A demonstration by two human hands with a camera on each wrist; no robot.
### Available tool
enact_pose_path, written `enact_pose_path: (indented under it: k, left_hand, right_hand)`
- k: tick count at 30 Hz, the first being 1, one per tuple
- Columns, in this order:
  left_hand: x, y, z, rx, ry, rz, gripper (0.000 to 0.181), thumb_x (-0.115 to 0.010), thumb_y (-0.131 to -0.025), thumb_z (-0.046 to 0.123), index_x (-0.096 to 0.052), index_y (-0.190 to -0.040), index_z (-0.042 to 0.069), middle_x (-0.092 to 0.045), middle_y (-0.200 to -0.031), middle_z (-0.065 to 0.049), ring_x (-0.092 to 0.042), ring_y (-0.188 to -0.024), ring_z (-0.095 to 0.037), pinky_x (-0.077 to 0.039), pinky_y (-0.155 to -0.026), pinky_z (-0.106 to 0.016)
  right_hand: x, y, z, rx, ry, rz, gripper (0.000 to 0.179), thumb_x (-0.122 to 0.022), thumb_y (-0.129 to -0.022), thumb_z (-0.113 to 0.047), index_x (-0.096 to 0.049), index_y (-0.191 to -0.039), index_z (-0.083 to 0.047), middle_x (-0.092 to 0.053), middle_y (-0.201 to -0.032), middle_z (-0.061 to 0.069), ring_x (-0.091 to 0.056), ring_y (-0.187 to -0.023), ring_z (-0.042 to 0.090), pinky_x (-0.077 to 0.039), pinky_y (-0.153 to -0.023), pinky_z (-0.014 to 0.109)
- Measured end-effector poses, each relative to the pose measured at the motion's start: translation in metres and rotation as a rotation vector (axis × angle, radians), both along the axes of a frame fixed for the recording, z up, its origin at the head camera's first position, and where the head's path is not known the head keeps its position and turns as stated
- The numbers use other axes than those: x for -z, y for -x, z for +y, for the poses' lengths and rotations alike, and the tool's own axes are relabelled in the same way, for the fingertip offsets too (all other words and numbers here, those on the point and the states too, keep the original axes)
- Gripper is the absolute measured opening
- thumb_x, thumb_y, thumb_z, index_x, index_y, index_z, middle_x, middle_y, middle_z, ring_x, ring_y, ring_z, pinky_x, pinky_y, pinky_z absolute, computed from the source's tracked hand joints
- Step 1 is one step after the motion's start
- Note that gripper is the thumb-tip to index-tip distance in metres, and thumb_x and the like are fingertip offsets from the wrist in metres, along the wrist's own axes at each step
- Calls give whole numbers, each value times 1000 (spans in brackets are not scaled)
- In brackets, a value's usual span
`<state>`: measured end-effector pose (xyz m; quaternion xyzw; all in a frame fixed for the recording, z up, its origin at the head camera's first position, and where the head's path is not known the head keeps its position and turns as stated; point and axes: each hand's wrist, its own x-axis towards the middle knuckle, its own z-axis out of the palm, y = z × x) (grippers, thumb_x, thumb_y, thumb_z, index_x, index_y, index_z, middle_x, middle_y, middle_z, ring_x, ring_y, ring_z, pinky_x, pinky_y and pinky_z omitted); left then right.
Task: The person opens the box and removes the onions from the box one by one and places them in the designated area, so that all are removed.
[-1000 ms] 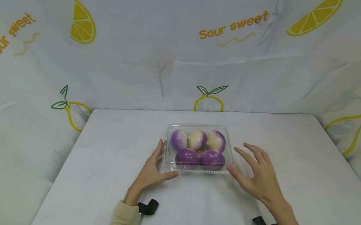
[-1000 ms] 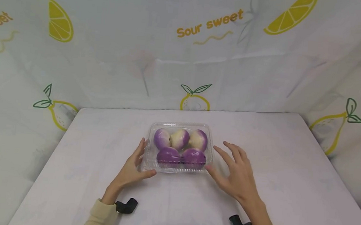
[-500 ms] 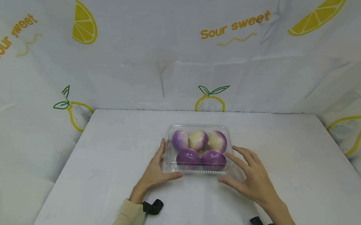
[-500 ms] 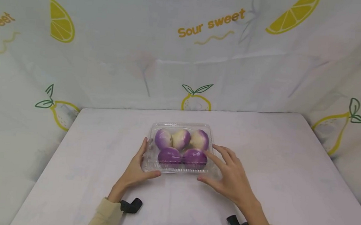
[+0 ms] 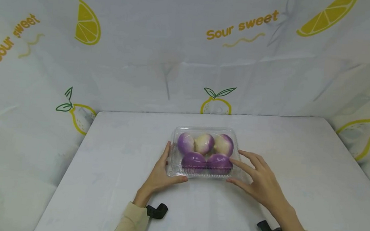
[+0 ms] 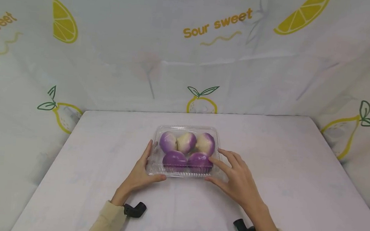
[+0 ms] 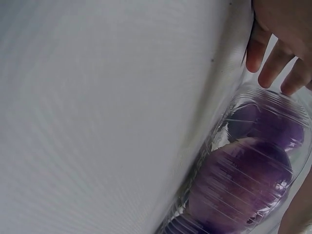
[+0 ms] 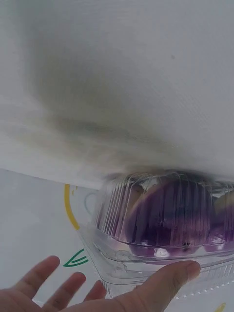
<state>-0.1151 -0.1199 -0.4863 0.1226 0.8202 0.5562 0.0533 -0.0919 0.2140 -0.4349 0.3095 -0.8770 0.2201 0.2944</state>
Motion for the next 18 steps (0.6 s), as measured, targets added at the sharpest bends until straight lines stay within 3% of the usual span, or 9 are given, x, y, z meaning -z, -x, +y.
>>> enact_pose_path:
  k: [4,7,10,14,18]
  left_hand:
    - [-2,0,0,0,-5,-13,139,-96,-70,31,3,-166,18,-15,-173,-10,-31,-154,-39,-35,-121,-59]
    - [-4,0,0,-1,-2,-17,139,-95,-70,29,4,-166,18,-18,-173,-9,-37,-150,-38,-37,-119,-59]
    - [-5,-1,1,-1,3,-28,139,-95,-70,30,4,-166,19,-18,-173,-7,-40,-147,-37,-36,-120,-59]
    - [-4,0,1,4,9,-44,138,-94,-72,31,6,-166,20,-13,-174,-5,-27,-156,-36,-26,-125,-59]
    - [-4,0,3,8,28,-49,137,-92,-73,34,8,-166,19,-7,-174,-7,-8,-161,-35,-12,-128,-61]
  right_hand:
    - [-2,4,0,-55,-74,121,61,-44,-102,-61,-78,-111,-11,-72,-114,13,-63,-108,32,-49,-99,33]
    - [-4,7,-2,-109,-131,225,54,-43,-107,-51,-78,-107,-10,-75,-103,9,-65,-100,29,-53,-85,41]
    - [-5,9,-5,-161,-151,306,45,-45,-110,-40,-78,-105,-9,-76,-98,7,-67,-94,27,-54,-81,41]
    - [-5,11,-9,-190,-164,363,39,-46,-110,-31,-78,-105,-10,-76,-97,6,-67,-91,26,-53,-78,40]
    - [-4,11,-14,-176,-180,360,38,-45,-109,-28,-78,-106,-11,-75,-96,5,-66,-89,25,-53,-78,39]
